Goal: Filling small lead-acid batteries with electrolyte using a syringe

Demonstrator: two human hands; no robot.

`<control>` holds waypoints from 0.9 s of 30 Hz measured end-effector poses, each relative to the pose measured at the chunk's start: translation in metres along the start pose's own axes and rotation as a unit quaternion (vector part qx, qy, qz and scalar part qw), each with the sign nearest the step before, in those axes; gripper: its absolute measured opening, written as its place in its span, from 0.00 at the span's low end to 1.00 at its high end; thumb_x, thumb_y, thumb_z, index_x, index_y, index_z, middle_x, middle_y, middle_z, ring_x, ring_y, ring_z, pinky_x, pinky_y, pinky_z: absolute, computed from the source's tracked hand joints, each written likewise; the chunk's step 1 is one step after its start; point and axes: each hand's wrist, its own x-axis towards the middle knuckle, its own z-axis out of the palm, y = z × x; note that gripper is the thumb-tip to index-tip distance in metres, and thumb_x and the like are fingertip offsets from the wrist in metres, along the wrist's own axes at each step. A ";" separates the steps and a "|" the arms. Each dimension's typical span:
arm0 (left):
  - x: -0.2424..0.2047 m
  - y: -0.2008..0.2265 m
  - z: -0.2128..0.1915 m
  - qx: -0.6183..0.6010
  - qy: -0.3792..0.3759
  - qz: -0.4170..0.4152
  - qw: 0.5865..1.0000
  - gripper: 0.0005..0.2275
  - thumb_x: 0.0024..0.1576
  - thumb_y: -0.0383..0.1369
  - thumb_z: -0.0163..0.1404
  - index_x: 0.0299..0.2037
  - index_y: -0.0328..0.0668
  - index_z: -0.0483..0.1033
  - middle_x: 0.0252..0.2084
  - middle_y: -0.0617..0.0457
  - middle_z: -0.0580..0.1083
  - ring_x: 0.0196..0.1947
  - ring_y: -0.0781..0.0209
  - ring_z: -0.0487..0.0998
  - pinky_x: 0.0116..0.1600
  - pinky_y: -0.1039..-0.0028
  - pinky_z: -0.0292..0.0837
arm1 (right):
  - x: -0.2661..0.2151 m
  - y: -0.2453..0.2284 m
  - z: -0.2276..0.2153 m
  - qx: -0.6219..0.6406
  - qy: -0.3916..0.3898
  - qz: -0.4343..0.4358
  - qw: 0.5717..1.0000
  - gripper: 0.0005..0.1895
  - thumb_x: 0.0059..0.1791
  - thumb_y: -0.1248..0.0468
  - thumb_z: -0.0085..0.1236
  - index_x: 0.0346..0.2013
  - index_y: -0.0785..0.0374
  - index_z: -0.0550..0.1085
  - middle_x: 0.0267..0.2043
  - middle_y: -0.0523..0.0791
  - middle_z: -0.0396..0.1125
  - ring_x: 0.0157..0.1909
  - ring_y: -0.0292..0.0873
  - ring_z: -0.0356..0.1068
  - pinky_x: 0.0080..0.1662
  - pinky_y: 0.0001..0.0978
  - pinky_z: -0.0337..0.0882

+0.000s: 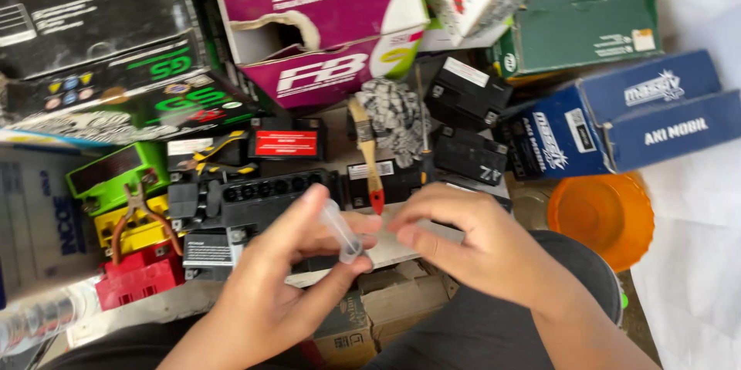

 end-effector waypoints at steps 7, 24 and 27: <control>-0.008 -0.005 -0.047 0.015 0.087 0.015 0.996 0.36 0.62 0.21 0.56 0.76 0.53 0.46 0.53 0.34 0.80 0.48 0.53 0.89 0.56 0.69 0.90 | 0.056 0.000 0.025 -0.042 -0.093 0.069 0.992 0.47 0.42 0.54 0.71 0.72 0.51 0.58 0.69 0.42 0.66 0.70 0.38 0.65 0.61 0.37 0.64; 0.010 -0.046 -0.057 0.083 0.096 0.038 0.991 0.27 0.68 0.21 0.50 0.73 0.48 0.51 0.62 0.35 0.76 0.62 0.49 0.84 0.68 0.66 0.84 | 0.077 0.051 0.073 -0.073 -0.073 -0.045 0.994 0.46 0.43 0.50 0.71 0.69 0.61 0.59 0.72 0.49 0.60 0.72 0.52 0.62 0.67 0.45 0.61; 0.010 -0.049 -0.059 0.141 0.087 0.079 0.983 0.29 0.71 0.21 0.51 0.76 0.52 0.48 0.62 0.41 0.77 0.60 0.52 0.86 0.68 0.66 0.83 | 0.074 0.063 0.075 -0.096 -0.071 -0.045 0.992 0.48 0.42 0.49 0.72 0.69 0.62 0.58 0.72 0.51 0.60 0.70 0.54 0.62 0.66 0.46 0.61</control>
